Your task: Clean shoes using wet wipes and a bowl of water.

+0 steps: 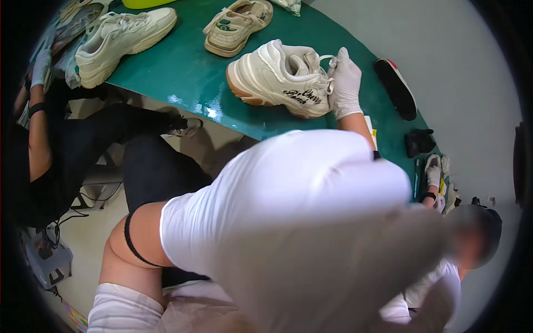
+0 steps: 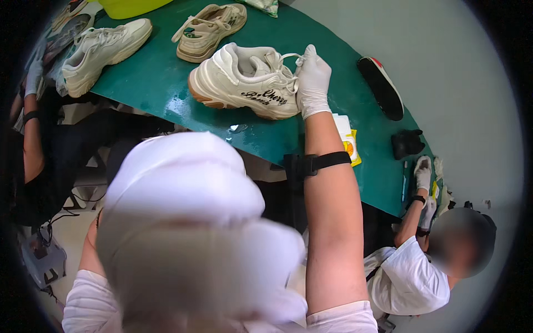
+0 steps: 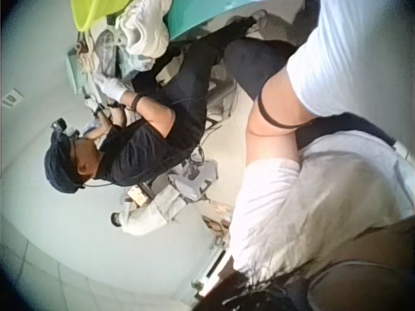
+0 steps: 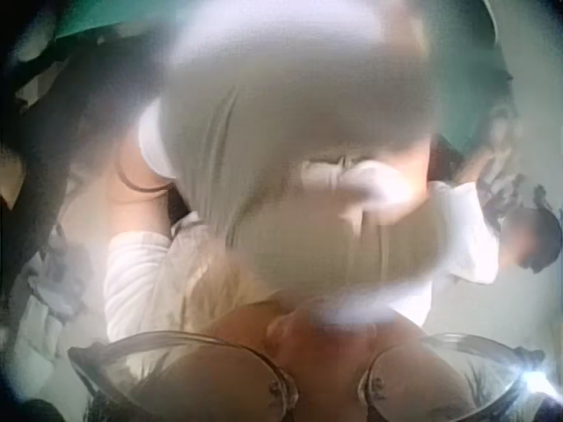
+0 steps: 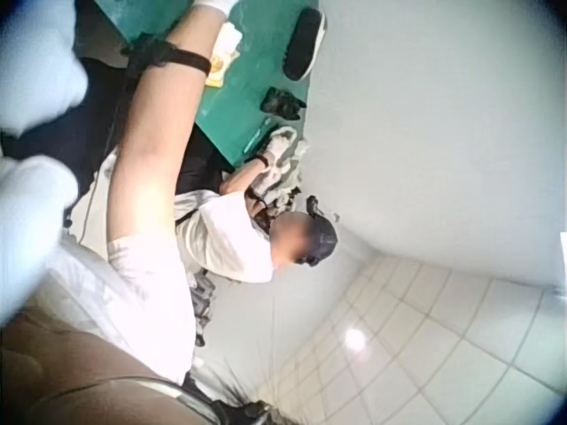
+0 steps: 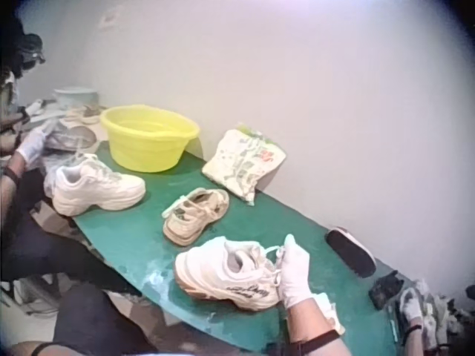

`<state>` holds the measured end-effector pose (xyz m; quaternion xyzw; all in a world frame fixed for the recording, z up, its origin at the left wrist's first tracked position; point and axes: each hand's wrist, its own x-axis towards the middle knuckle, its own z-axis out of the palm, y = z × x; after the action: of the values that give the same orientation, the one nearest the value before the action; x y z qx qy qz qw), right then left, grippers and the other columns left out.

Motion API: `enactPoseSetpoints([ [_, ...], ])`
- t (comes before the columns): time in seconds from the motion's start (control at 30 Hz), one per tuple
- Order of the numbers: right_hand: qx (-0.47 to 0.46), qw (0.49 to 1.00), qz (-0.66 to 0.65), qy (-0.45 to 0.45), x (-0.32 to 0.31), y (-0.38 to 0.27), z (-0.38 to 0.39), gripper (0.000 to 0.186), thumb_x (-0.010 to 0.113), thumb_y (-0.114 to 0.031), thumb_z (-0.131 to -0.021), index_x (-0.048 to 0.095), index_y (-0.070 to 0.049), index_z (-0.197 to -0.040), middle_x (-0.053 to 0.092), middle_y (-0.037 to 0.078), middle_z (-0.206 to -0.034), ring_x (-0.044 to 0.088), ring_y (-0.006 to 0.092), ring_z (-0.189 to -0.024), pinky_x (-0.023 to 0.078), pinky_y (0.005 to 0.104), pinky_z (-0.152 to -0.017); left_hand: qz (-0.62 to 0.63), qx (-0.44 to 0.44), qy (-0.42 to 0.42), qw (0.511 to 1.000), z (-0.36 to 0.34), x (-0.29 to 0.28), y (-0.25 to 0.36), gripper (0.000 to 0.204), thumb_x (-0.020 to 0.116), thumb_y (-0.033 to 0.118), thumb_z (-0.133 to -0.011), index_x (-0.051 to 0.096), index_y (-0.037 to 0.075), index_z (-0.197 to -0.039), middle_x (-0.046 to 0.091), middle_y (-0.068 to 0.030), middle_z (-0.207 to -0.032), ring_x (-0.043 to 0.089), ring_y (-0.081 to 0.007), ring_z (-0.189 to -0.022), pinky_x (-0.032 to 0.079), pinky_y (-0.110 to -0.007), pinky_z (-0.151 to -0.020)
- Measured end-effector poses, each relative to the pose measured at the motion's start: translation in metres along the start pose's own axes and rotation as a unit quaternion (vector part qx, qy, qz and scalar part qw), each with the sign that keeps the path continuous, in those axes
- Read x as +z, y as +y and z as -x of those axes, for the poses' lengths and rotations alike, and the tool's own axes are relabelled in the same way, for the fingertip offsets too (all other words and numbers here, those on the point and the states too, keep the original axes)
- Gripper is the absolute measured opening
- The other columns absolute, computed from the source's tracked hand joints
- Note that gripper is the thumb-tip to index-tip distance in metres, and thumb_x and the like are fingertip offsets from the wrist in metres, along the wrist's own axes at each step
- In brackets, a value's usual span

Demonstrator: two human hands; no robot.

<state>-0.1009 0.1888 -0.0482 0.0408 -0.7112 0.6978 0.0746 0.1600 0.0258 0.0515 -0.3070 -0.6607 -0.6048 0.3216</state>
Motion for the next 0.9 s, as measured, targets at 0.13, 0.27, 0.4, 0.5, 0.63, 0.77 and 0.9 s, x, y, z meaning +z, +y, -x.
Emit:
enactPoseSetpoints([
  [0.13, -0.001, 1.000, 0.030, -0.011, -0.005, -0.001, -0.002, 0.049, 0.062, -0.039, -0.110, 0.061, -0.007, -0.073, 0.051, -0.001, -0.063, 0.046, 0.0103, -0.056, 0.036, 0.0290, -0.053, 0.050, -0.124, -0.043, 0.990, 0.028, -0.004, 0.003, 0.033, 0.071, 0.028, -0.083, 0.065, 0.013, -0.112, 0.059, -0.0094, -0.098, 0.059, -0.0288, -0.086, 0.049, -0.042, -0.071],
  [0.27, -0.021, 0.999, 0.028, -0.023, 0.000, 0.002, -0.002, 0.048, 0.063, -0.039, -0.109, 0.063, -0.005, -0.074, 0.054, -0.001, -0.064, 0.046, 0.0097, -0.057, 0.037, 0.0289, -0.054, 0.092, -0.235, -0.083, 0.964, 0.053, -0.013, 0.010, 0.045, 0.066, 0.035, -0.091, 0.062, 0.012, -0.129, 0.062, -0.0122, -0.118, 0.060, -0.0299, -0.106, 0.051, -0.046, -0.088],
  [0.4, -0.059, 0.994, 0.081, -0.049, 0.016, 0.018, -0.002, 0.050, 0.063, -0.038, -0.109, 0.066, -0.003, -0.073, 0.057, -0.001, -0.067, 0.046, 0.0088, -0.060, 0.040, 0.0301, -0.057, 0.124, -0.329, -0.114, 0.929, 0.046, -0.019, 0.005, 0.058, 0.061, 0.042, -0.099, 0.059, 0.010, -0.147, 0.064, -0.0150, -0.138, 0.062, -0.0310, -0.127, 0.053, -0.051, -0.105],
  [0.5, -0.046, 0.992, 0.119, -0.002, -0.001, 0.014, -0.003, 0.052, 0.062, -0.038, -0.110, 0.066, -0.002, -0.073, 0.057, -0.001, -0.066, 0.045, 0.0091, -0.061, 0.040, 0.0311, -0.057, -0.239, 0.066, -0.061, 0.967, -0.019, -0.020, -0.054, 0.029, 0.083, 0.020, -0.077, 0.072, 0.006, -0.101, 0.064, -0.0106, -0.087, 0.064, -0.0328, -0.085, 0.051, -0.041, -0.077],
  [0.63, -0.095, 0.987, 0.124, -0.046, 0.003, 0.011, -0.004, 0.054, 0.059, -0.038, -0.111, 0.065, 0.000, -0.073, 0.055, -0.001, -0.065, 0.044, 0.0099, -0.061, 0.040, 0.0328, -0.057, -0.431, 0.051, -0.094, 0.896, -0.031, -0.040, -0.116, 0.049, 0.084, 0.035, -0.081, 0.069, 0.006, -0.117, 0.067, -0.0130, -0.107, 0.066, -0.0344, -0.102, 0.054, -0.044, -0.091],
  [0.77, -0.085, 0.989, 0.106, -0.049, 0.011, 0.011, 0.000, 0.055, 0.059, -0.038, -0.111, 0.064, 0.000, -0.072, 0.054, -0.001, -0.064, 0.044, 0.0105, -0.061, 0.040, 0.0333, -0.057, -0.416, -0.055, -0.126, 0.899, -0.018, -0.040, -0.160, 0.049, 0.085, 0.041, -0.079, 0.072, 0.008, -0.113, 0.068, -0.0140, -0.111, 0.066, -0.0370, -0.108, 0.053, -0.045, -0.095],
  [0.9, -0.115, 0.978, 0.167, -0.040, 0.022, 0.010, 0.008, 0.052, 0.059, -0.036, -0.111, 0.062, -0.002, -0.070, 0.051, -0.003, -0.063, 0.042, 0.0097, -0.060, 0.038, 0.0324, -0.056, -0.461, 0.072, -0.039, 0.883, 0.006, -0.049, -0.164, 0.045, 0.087, 0.040, -0.077, 0.074, 0.012, -0.110, 0.071, -0.0126, -0.121, 0.067, -0.0375, -0.114, 0.054, -0.046, -0.099],
])
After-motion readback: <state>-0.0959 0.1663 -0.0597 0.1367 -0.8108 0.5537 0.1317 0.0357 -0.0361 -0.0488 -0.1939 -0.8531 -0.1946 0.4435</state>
